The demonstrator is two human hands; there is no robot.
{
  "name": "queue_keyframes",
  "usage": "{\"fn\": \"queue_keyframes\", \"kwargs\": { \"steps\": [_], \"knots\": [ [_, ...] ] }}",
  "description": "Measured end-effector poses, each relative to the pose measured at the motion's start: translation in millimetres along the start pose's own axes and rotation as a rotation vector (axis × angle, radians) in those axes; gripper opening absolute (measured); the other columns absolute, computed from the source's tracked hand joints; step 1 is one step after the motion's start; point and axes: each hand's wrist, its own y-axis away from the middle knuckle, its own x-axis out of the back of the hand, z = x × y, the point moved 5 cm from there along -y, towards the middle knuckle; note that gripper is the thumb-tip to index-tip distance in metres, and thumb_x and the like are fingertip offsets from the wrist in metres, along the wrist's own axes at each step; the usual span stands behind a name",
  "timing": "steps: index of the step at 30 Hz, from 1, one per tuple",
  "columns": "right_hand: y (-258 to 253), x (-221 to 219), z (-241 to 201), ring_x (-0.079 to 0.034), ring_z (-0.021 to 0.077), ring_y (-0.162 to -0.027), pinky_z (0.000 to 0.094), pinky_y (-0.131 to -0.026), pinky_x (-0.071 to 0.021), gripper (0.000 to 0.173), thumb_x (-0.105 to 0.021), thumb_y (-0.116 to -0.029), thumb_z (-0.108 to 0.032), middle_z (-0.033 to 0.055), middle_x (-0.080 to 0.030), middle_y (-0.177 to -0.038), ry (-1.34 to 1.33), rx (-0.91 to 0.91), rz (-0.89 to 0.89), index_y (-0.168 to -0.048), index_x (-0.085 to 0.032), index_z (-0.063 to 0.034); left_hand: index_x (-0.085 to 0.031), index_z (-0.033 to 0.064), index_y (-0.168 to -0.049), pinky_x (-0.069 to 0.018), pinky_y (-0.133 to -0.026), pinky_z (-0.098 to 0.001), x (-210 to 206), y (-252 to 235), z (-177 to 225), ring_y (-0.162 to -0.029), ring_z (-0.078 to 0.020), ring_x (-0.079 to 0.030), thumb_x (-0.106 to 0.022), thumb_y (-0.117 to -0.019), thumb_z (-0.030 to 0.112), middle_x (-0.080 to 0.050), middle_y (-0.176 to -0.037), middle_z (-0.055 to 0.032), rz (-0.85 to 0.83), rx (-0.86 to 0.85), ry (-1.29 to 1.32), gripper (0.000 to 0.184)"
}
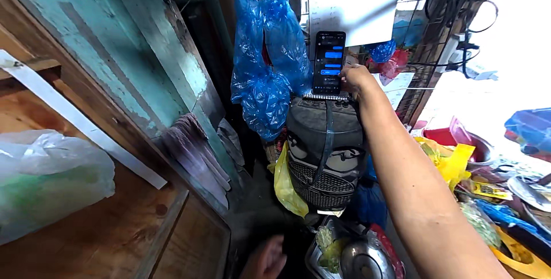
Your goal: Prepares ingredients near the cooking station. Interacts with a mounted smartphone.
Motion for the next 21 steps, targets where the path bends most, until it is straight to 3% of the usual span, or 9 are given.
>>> {"fn": "queue_keyframes", "kwargs": {
  "steps": [1,3,6,10,14,18,21],
  "knots": [
    [0.1,0.4,1.3,-0.064,0.0314,-0.112,0.0477,-0.094,-0.0539,0.040,-0.048,-0.1045,-0.011,0.0242,-0.058,-0.133,0.000,0.003,0.002,-0.142,-0.050,0.0003,-0.055,-0.0040,-0.141,-0.0552,-0.099,-0.0444,13.7,-19.6,46.2,-0.113,-0.0283,-0.068,-0.059,-0.1019,0.017,-0.064,-0.129,-0.0224,0.123,-0.145,-0.055,0.044],
    [-2.0,1.4,1.7,-0.063,0.0342,-0.116,0.0513,-0.096,-0.0526,0.038,-0.045,-0.1067,-0.016,0.0252,-0.058,-0.134,0.016,0.029,0.018,-0.141,-0.051,0.0003,-0.065,-0.0037,-0.125,-0.0594,-0.092,-0.0328,32.6,-51.0,132.1,-0.105,-0.0169,-0.070,-0.057,-0.0992,0.015,-0.068,-0.121,-0.0147,0.326,-0.490,-0.041,0.033],
    [-0.9,-1.4,-0.5,-0.059,0.0330,-0.124,0.0517,-0.102,-0.0496,0.045,-0.043,-0.1116,-0.030,0.0231,-0.055,-0.141,-0.059,0.037,-0.013,-0.146,-0.049,-0.0023,-0.066,-0.0057,-0.119,-0.0584,-0.095,-0.0336,48.6,-96.6,228.9,-0.108,-0.0163,-0.069,-0.053,-0.1017,0.010,-0.069,-0.118,-0.0142,0.396,-0.774,0.064,0.027],
    [-3.7,-8.7,2.3,-0.061,0.0305,-0.121,0.0505,-0.098,-0.0526,0.048,-0.033,-0.1132,-0.037,0.0196,-0.057,-0.139,-0.171,0.025,-0.056,-0.149,-0.047,-0.0071,-0.059,-0.0014,-0.135,-0.0510,-0.105,-0.0423,66.0,-175.2,295.2,-0.121,-0.0251,-0.063,-0.048,-0.1074,0.012,-0.062,-0.135,-0.0185,0.427,-0.632,-0.041,0.032],
    [-9.4,-9.5,3.4,-0.066,0.0263,-0.113,0.0466,-0.093,-0.0558,0.046,-0.032,-0.1136,-0.036,0.0156,-0.062,-0.130,-0.279,-0.015,-0.059,-0.146,-0.048,-0.0076,-0.048,-0.0026,-0.147,-0.0396,-0.115,-0.0500,73.1,-236.9,321.9,-0.137,-0.0352,-0.052,-0.043,-0.1109,0.020,-0.053,-0.146,-0.0250,0.390,-0.391,-0.150,0.043],
    [-13.1,-9.3,5.9,-0.068,0.0243,-0.104,0.0448,-0.086,-0.0580,0.043,-0.036,-0.1122,-0.038,0.0125,-0.067,-0.120,-0.385,-0.089,-0.070,-0.141,-0.050,-0.0100,-0.044,-0.0025,-0.150,-0.0401,-0.113,-0.0531,79.1,-251.5,337.1,-0.135,-0.0382,-0.052,-0.039,-0.1121,0.024,-0.052,-0.145,-0.0267,0.407,-0.248,-0.228,0.047],
    [-6.7,-9.6,1.4,-0.068,0.0219,-0.101,0.0421,-0.083,-0.0582,0.035,-0.039,-0.1122,-0.031,0.0106,-0.065,-0.116,-0.477,-0.072,-0.062,-0.139,-0.049,-0.0113,-0.042,-0.0020,-0.151,-0.0426,-0.110,-0.0565,81.4,-264.3,338.4,-0.133,-0.0391,-0.054,-0.037,-0.1121,0.026,-0.056,-0.141,-0.0263,0.403,-0.168,-0.302,0.048]
  ]
}}
